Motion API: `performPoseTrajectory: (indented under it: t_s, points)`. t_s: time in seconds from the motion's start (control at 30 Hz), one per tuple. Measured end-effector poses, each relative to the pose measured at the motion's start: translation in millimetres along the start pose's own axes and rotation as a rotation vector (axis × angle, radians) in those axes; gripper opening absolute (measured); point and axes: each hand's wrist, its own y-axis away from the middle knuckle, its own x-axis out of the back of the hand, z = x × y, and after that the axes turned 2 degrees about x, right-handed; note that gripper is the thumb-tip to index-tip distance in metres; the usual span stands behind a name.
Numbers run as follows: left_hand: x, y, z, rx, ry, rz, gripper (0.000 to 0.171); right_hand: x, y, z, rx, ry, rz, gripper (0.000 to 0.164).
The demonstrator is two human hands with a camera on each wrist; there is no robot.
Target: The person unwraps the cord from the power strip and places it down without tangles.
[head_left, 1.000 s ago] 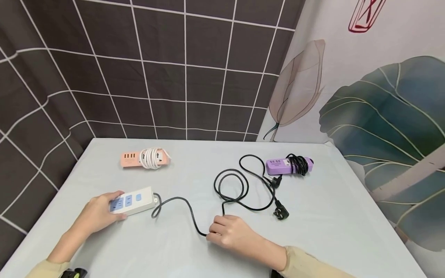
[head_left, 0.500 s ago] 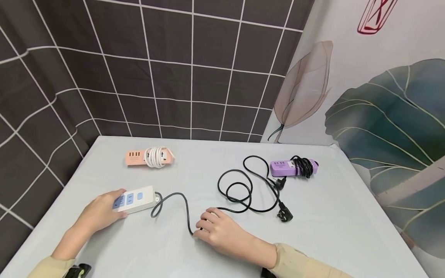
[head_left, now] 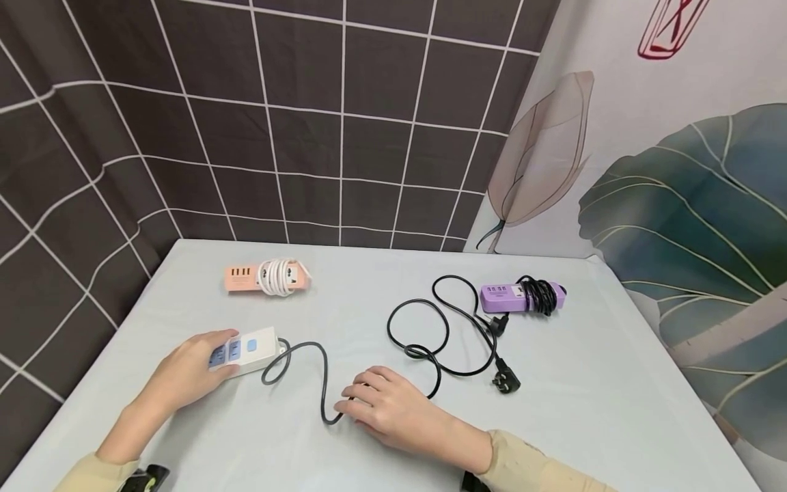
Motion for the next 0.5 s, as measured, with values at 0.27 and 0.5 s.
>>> performPoseTrajectory:
  t_s: [0.27,0.5]
  points:
    - [4.5,-3.4,17.8,-0.062,0.057,0.225,0.026,5.7,-0.2,4.0,-0.014,-0.008,0.009,0.031]
    - [3.8,-8.4,27.6,-0.110,0.087,0.374,0.011,17.8,-2.6,11.6,-0.023,-0.005,0.026,0.032]
